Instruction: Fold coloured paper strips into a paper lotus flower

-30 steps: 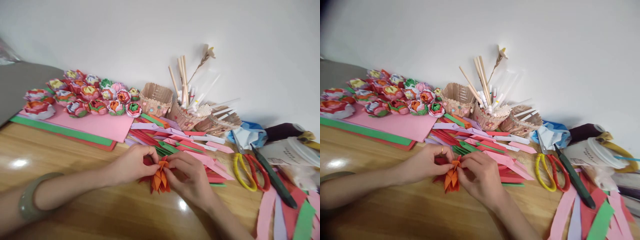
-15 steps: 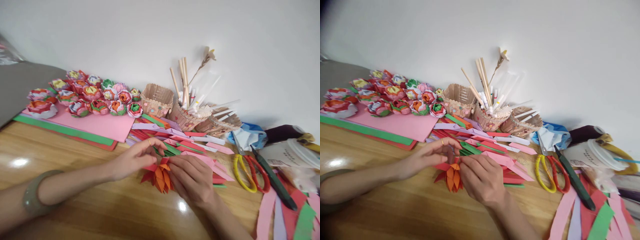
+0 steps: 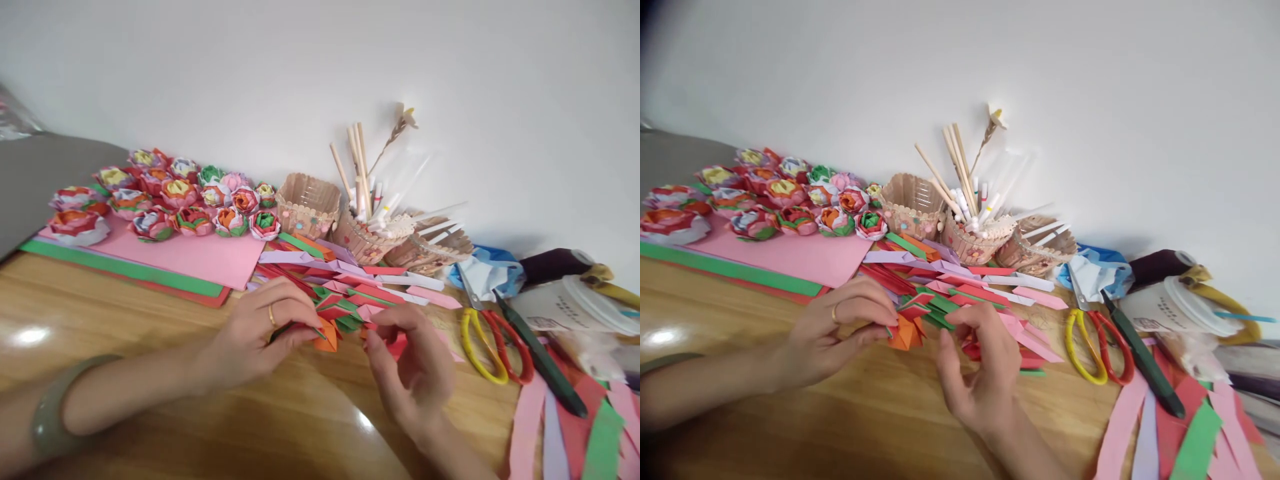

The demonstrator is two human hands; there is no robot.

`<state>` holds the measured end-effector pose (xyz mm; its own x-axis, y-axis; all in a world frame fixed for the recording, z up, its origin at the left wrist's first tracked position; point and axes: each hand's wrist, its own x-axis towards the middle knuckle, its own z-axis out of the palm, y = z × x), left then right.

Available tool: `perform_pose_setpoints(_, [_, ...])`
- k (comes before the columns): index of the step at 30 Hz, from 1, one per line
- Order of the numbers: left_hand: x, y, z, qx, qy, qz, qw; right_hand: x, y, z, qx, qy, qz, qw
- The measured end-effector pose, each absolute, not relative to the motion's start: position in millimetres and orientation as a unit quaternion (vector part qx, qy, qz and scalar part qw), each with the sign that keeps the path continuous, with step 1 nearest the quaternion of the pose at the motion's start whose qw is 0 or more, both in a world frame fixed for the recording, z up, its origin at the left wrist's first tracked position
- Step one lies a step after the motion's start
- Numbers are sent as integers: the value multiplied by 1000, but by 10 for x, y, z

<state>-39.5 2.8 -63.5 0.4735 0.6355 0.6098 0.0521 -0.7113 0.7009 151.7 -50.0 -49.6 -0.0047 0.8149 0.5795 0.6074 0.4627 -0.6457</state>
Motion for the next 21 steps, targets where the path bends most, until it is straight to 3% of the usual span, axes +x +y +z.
perform_pose_setpoints(5, [-381, 12, -659, 814, 212, 489, 232, 1396, -506, -434, -570, -640, 344, 383])
perform_pose_setpoints(8, [-368, 6, -690, 815, 214, 488, 226, 1357, -486, -450, -579, -582, 415, 392])
perform_pose_setpoints(21, [-353, -12, -821, 803, 268, 463, 265, 1379, -455, -511, -577, -582, 403, 408])
